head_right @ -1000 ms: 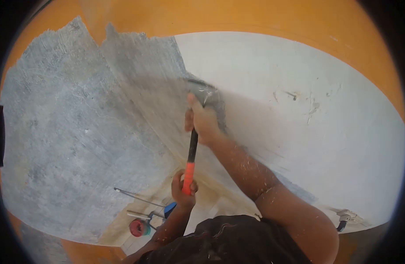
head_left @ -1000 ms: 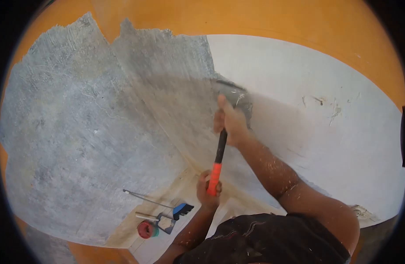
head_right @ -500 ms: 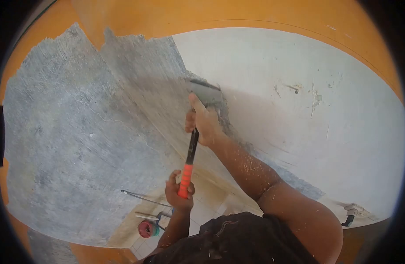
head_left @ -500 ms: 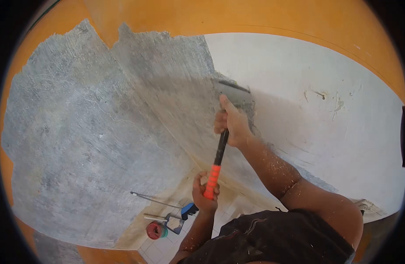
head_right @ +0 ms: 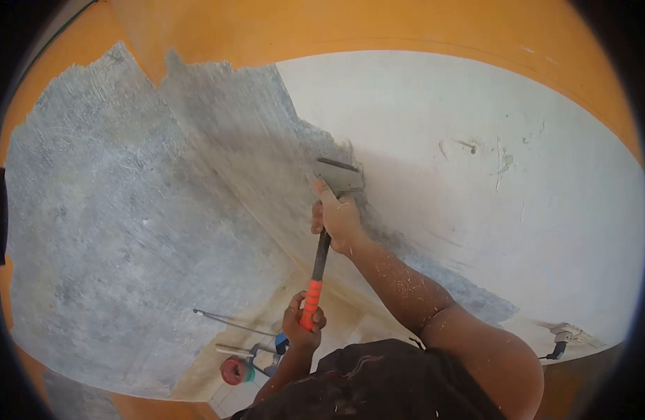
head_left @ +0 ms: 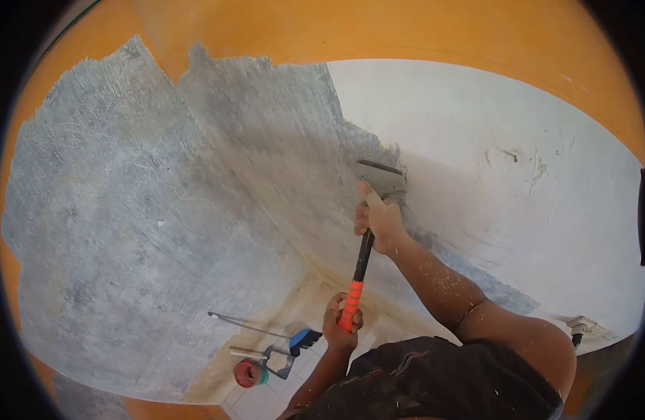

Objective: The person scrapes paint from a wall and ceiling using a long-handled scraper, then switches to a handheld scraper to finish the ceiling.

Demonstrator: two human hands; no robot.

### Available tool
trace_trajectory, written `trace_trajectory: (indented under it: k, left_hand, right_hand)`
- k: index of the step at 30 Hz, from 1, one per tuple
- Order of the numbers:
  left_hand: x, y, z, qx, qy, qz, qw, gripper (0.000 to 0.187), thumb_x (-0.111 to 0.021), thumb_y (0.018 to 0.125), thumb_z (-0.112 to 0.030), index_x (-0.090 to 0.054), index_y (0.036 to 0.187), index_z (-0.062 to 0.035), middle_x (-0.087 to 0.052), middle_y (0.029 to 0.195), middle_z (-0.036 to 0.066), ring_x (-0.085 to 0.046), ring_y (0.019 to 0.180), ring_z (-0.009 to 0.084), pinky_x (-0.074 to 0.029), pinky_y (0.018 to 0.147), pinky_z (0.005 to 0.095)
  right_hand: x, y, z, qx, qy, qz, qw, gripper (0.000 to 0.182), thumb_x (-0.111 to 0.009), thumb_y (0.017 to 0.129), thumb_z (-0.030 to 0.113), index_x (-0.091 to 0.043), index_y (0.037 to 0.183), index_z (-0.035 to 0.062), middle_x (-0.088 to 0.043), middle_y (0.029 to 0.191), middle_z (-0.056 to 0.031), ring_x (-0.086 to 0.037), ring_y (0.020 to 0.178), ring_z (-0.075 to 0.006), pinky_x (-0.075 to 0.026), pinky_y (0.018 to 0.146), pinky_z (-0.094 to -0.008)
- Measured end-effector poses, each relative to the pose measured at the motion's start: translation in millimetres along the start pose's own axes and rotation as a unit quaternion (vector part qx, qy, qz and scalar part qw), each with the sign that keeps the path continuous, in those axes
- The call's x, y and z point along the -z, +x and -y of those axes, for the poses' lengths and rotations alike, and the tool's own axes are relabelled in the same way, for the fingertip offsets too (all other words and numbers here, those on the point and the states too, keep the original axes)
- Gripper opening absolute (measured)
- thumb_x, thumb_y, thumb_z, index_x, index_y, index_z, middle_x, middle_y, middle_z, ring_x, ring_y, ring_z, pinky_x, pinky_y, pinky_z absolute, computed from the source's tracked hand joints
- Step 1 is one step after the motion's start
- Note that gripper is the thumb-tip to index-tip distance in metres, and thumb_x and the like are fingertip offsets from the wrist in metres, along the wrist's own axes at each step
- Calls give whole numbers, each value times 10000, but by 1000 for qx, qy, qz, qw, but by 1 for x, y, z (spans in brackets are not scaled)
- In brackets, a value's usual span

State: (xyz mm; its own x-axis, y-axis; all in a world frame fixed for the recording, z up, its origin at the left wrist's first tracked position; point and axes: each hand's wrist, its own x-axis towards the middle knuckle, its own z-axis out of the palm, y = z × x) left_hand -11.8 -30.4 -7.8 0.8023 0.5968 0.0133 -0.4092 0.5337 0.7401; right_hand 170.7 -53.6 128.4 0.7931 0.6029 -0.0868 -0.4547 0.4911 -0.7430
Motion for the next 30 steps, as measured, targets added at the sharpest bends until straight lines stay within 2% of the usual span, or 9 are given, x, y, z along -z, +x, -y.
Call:
trace_trajectory:
  k: [3,7,10,12,14,16,18,26,30]
  left_hand:
    - [-11,16,-14,-71,99,22,992,281,-395,921,-276,-484,978,-16,-466,577,37,-388,433,74,-301,393,189]
    - [-33,24,-26,-36,70,11,997,311,-435,889,-350,-445,980,-53,-450,587,17,-355,399,70,-274,371,189]
    - [-22,1,-7,-42,39,32,998,267,-435,917,-267,-482,1012,-22,-463,588,33,-382,435,76,-288,382,187]
    - [-9,-12,7,57,4,-18,998,310,-440,916,-282,-473,1073,-17,-460,588,27,-380,435,75,-290,382,187]
    - [-8,-7,4,54,27,-17,998,359,-434,918,-292,-460,1133,-6,-456,592,18,-373,434,71,-292,385,183]
    - [-21,8,-8,-45,52,79,994,386,-418,923,-299,-454,1160,3,-452,594,8,-366,435,63,-293,390,177]
    - [-43,13,-25,-68,98,73,990,390,-407,925,-307,-465,1146,8,-450,599,4,-361,438,54,-291,392,171]
    - [-20,-9,-11,63,47,39,996,382,-423,917,-285,-457,1165,4,-469,628,24,-376,439,51,-287,385,169]
    - [-25,-1,-40,52,74,-5,996,355,-431,915,-271,-461,1157,-13,-473,647,39,-368,440,59,-291,385,168]
  right_hand:
    - [-6,3,17,29,31,87,995,372,-609,818,375,-373,672,127,-342,509,25,-317,400,-95,-278,389,-260]
    - [-25,8,42,22,37,120,992,383,-612,818,365,-365,651,125,-343,508,19,-306,387,-98,-282,387,-261]
    - [-9,2,18,19,-37,22,999,393,-596,826,360,-385,616,104,-354,502,1,-344,398,-121,-301,394,-283]
    - [5,4,3,0,-28,17,999,358,-622,809,336,-399,643,110,-365,493,-3,-351,378,-121,-305,376,-286]
    - [11,9,-1,-10,-55,32,998,348,-602,821,360,-410,713,92,-382,509,-14,-379,404,-135,-335,392,-299]
    - [-11,6,28,-3,-42,53,998,360,-613,814,363,-408,708,86,-381,512,-13,-373,408,-129,-323,390,-296]
    - [-30,4,54,42,-2,98,994,379,-626,805,367,-401,690,86,-373,514,-9,-363,411,-124,-315,389,-291]
    - [2,-1,26,5,-4,80,997,387,-605,826,352,-353,641,123,-333,511,17,-325,407,-108,-300,399,-277]
    - [-10,-2,31,-9,19,93,995,362,-571,851,342,-370,663,107,-342,514,11,-332,409,-103,-302,395,-273]
